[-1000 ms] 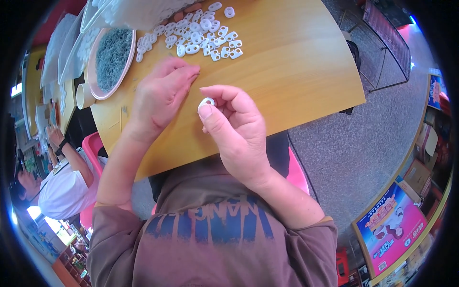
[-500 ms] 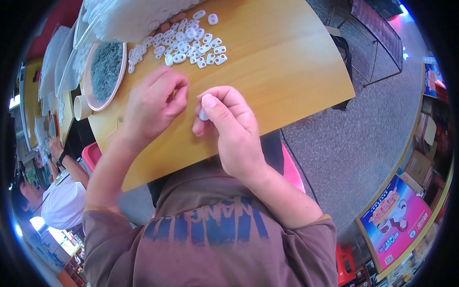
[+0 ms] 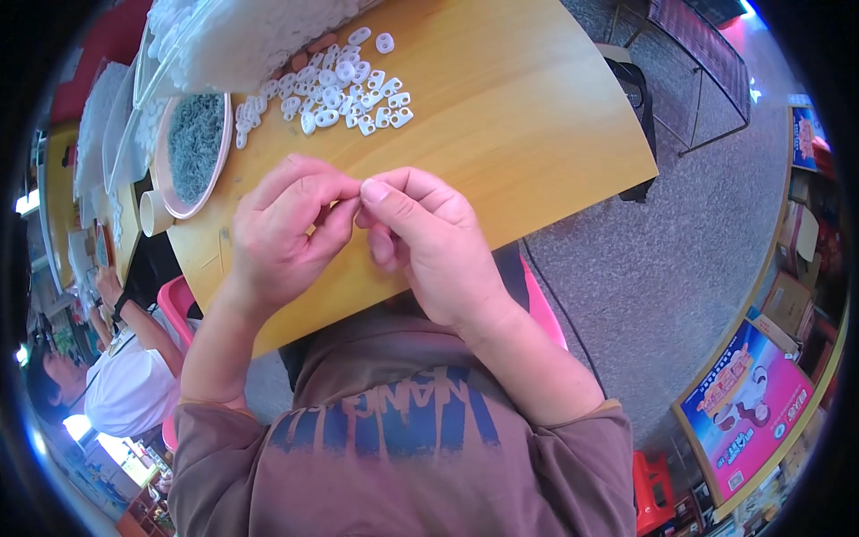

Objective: Assemble small springs into white plastic housings at a workbench.

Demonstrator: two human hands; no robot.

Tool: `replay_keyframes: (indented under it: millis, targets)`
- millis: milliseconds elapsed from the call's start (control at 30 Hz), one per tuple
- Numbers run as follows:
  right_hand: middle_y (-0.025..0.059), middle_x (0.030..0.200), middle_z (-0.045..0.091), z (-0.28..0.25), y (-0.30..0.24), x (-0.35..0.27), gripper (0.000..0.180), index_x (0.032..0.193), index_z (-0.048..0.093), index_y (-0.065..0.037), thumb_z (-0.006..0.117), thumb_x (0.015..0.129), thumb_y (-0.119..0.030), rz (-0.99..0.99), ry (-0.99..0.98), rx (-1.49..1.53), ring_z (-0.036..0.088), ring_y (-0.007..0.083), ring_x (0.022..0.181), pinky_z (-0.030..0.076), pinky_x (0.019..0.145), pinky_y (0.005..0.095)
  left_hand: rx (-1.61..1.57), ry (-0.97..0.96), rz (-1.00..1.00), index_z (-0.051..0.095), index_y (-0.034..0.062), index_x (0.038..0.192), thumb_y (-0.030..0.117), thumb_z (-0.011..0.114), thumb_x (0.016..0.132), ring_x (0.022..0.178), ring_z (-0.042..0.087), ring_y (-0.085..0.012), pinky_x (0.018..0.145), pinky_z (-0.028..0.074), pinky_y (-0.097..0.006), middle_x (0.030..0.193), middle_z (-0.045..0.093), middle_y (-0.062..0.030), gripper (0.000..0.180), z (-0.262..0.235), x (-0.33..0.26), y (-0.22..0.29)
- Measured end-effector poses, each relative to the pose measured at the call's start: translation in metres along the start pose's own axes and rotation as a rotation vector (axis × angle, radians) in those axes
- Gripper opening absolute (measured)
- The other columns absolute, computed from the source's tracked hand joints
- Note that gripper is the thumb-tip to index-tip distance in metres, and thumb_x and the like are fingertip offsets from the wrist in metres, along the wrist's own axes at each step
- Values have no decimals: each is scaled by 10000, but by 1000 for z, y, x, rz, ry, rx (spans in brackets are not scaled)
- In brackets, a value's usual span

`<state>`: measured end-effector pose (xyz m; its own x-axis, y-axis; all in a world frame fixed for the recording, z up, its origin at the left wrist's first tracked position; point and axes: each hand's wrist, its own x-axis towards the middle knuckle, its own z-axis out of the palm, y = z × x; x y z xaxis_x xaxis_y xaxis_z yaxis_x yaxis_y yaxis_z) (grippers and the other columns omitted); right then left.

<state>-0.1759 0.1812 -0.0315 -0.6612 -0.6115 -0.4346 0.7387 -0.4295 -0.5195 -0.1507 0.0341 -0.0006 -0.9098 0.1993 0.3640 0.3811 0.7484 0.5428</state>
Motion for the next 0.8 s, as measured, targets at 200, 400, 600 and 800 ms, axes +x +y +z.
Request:
replay_keyframes:
  millis: [200, 400, 600, 800]
  targets:
    - [17, 691, 508, -1, -2, 0, 148, 834, 526, -50, 480, 852, -189, -62, 56, 90, 401, 72, 475, 341, 469, 208, -170, -31, -225, 579, 24, 785, 43, 615, 691, 567, 529, -207, 489, 427, -274, 722, 540, -83, 103, 0, 16, -7]
    - [23, 687, 491, -2, -6, -2, 160, 845, 525, -52, 472, 853, -203, -153, -40, 144, 388, 70, 476, 316, 457, 217, 168, -14, -59, 595, 23, 805, 66, 612, 710, 599, 526, -204, 528, 419, -294, 736, 537, -73, 105, 31, 37, -26]
    - [24, 681, 483, -7, -8, 0, 162, 844, 521, -49, 468, 856, -202, -189, -76, 169, 387, 68, 483, 316, 473, 213, 282, -59, 30, 588, 27, 795, 90, 605, 706, 619, 530, -242, 535, 424, -322, 701, 526, -83, 110, 40, 43, -36]
    - [24, 675, 483, -7, -8, 0, 147, 846, 520, -47, 473, 853, -186, -162, -42, 182, 394, 70, 493, 321, 478, 216, 259, -1, 58, 587, 17, 778, 45, 590, 702, 611, 526, -236, 526, 421, -304, 705, 529, -87, 81, 35, 34, -35]
